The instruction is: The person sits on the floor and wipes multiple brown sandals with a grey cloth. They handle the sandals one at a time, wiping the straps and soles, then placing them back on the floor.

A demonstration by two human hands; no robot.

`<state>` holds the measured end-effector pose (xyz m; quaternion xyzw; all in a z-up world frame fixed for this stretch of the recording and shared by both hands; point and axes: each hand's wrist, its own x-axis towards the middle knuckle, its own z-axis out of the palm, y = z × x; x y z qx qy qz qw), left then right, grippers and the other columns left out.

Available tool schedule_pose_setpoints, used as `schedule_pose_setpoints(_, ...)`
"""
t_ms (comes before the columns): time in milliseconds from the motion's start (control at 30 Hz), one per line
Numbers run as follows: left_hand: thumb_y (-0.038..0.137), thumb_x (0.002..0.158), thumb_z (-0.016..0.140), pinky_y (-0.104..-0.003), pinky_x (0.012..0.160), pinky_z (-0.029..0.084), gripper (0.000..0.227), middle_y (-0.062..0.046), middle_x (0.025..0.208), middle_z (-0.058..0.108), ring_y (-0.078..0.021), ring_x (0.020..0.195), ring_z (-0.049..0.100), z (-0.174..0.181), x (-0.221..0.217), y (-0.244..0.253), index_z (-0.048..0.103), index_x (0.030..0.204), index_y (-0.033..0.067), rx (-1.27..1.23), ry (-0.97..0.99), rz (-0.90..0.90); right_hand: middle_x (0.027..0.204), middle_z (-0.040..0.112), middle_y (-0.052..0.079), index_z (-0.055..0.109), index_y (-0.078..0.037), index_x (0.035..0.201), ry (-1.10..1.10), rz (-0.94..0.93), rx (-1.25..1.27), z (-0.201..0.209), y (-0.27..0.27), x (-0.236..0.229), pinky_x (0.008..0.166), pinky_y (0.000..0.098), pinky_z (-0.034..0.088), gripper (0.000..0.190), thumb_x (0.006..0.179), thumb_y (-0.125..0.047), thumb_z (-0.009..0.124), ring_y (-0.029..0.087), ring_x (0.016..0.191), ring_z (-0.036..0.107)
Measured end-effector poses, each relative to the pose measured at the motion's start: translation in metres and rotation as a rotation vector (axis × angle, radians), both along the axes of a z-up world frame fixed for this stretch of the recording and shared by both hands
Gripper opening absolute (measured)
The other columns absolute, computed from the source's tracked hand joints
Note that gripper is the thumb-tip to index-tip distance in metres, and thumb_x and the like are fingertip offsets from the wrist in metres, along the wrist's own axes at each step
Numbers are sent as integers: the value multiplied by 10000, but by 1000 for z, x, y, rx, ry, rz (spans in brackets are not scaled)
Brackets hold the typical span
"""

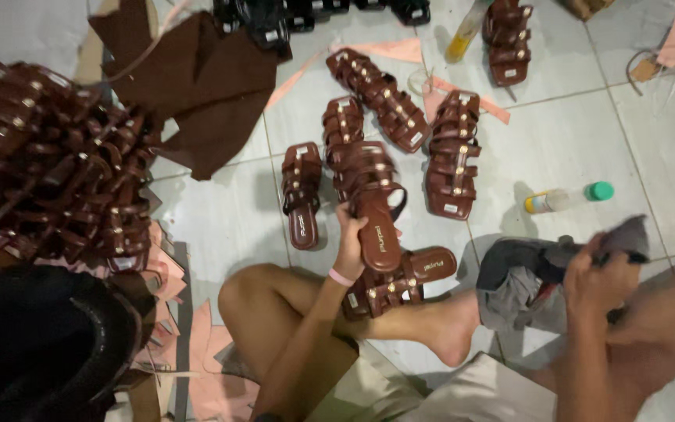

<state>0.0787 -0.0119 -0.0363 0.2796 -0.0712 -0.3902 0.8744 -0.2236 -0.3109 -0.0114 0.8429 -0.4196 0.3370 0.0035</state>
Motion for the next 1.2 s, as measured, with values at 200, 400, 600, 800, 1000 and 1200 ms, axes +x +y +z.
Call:
schedule_pose_setpoints(200, 203, 977, 505, -515, 698, 610, 485, -232, 1274, 549, -390, 931, 689, 8, -27, -2, 208, 1353, 279, 110, 263, -222, 795, 658, 166, 653, -68, 855, 427, 588, 219, 0, 120, 26, 639, 549, 509, 226, 769, -268, 714, 409, 739, 663)
schedule_pose_setpoints(400, 269, 1150, 474, -249, 1047, 448, 398, -101, 1373, 498, -132, 1235, 511, -1, -36, -2, 271, 1460, 124, 343, -313, -89, 1016, 731, 181, 656, -152, 1230, 438, 565, 394, 25, 177, 105, 606, 502, 578, 396, 838, -212, 667, 414, 677, 698)
schedule_pose_setpoints(600, 315, 1072, 506, -325, 870, 461, 502, -134, 1191, 528, -180, 994, 493, -1, -35, 6, 273, 1458, 93, 562, -472, -174, 924, 721, 213, 632, -144, 1300, 521, 568, 488, 49, 181, 129, 629, 540, 573, 499, 809, -217, 683, 451, 699, 698)
schedule_pose_setpoints(800, 334, 1133, 483, -312, 1040, 429, 471, -128, 1337, 524, -168, 1206, 503, -5, -38, 0, 264, 1458, 74, 488, -682, -132, 902, 714, 238, 646, -140, 1301, 445, 531, 523, 38, 178, 149, 686, 557, 568, 462, 843, -196, 660, 465, 751, 695)
schedule_pose_setpoints(1000, 356, 1101, 468, -350, 938, 468, 475, -117, 1233, 532, -199, 1069, 501, -15, -37, 3, 296, 1433, 63, 545, -509, -153, 868, 718, 272, 651, -120, 1306, 501, 557, 625, 52, 188, 142, 708, 578, 556, 475, 837, -193, 637, 478, 736, 692)
schedule_pose_setpoints(1200, 275, 1107, 516, -361, 1032, 447, 426, -127, 1247, 528, -211, 1152, 522, -18, -46, 0, 309, 1411, 58, 510, -788, -140, 916, 708, 304, 704, -86, 1188, 422, 322, 766, 37, 168, 160, 815, 576, 544, 276, 965, -218, 610, 508, 884, 673)
